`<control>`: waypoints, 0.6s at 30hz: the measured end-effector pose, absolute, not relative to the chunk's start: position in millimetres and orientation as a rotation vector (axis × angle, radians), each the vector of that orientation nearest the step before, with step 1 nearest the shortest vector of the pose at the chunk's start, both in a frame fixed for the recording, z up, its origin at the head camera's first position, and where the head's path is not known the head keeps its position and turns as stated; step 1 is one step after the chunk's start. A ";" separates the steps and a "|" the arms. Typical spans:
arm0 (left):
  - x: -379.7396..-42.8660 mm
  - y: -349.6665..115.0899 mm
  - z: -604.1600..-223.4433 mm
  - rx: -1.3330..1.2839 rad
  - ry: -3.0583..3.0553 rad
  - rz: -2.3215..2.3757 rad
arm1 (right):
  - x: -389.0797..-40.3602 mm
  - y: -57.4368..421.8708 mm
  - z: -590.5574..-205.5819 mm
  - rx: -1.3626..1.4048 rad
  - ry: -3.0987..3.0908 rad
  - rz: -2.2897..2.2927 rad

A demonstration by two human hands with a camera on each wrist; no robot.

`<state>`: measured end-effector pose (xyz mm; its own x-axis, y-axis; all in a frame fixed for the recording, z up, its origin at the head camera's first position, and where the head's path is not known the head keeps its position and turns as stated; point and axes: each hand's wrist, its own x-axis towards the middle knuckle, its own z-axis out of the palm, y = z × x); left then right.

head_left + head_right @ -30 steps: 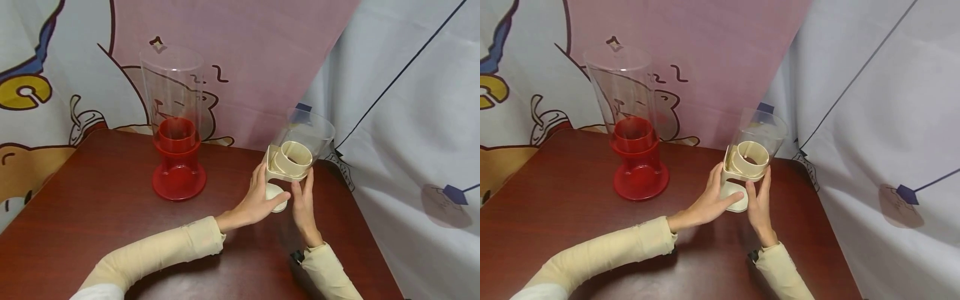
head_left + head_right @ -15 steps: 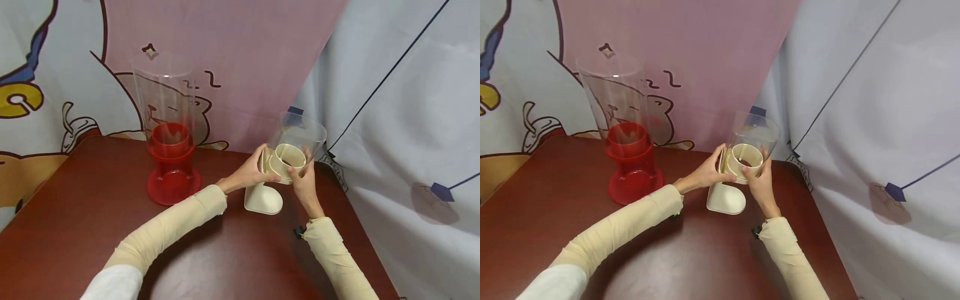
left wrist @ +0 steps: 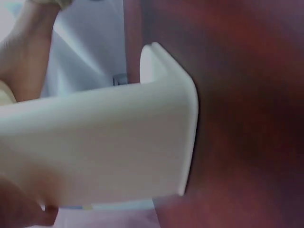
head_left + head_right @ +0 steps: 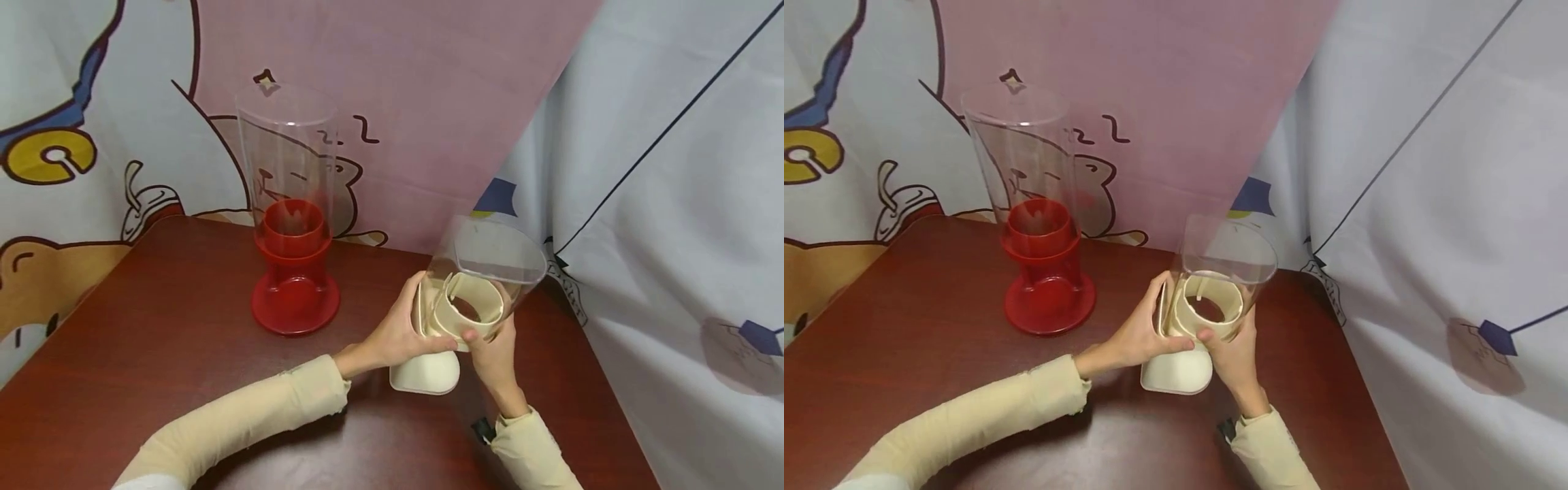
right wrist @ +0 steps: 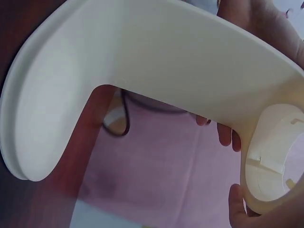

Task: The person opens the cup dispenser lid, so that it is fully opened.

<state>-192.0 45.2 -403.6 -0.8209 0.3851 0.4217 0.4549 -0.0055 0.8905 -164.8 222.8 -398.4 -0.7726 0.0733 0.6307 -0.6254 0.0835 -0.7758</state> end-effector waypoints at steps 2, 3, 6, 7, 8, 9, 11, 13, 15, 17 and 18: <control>-177.7 38.4 -407.1 -0.924 -2.141 -1.967 | -155.1 214.5 -400.4 0.582 -1.810 1.741; -171.8 35.1 -408.7 -0.931 -2.131 -1.946 | -151.0 211.0 -401.6 0.602 -1.793 1.751; -158.9 27.1 -413.8 -0.972 -2.112 -1.865 | -139.2 204.8 -400.3 0.650 -1.784 1.770; -156.7 25.2 -414.8 -0.987 -2.109 -1.842 | -136.6 204.2 -398.4 0.664 -1.792 1.775; -155.3 23.5 -415.6 -0.999 -2.114 -1.813 | -134.4 204.4 -395.5 0.682 -1.808 1.781; -154.5 22.3 -416.3 -1.013 -2.120 -1.786 | -132.6 205.7 -391.7 0.721 -1.829 1.792; -153.3 20.3 -417.2 -1.035 -2.147 -1.738 | -132.9 209.4 -380.2 0.863 -1.820 1.831; -151.4 18.6 -417.0 -1.049 -2.181 -1.713 | -138.2 213.0 -364.4 1.046 -1.772 1.860; -148.4 17.0 -417.3 -1.051 -2.203 -1.710 | -146.2 214.5 -348.0 1.243 -1.675 1.910; -143.9 15.7 -417.6 -1.039 -2.224 -1.718 | -153.9 213.2 -336.2 1.383 -1.578 1.931; -141.4 15.3 -418.0 -1.029 -2.235 -1.717 | -156.0 212.1 -332.8 1.420 -1.541 1.938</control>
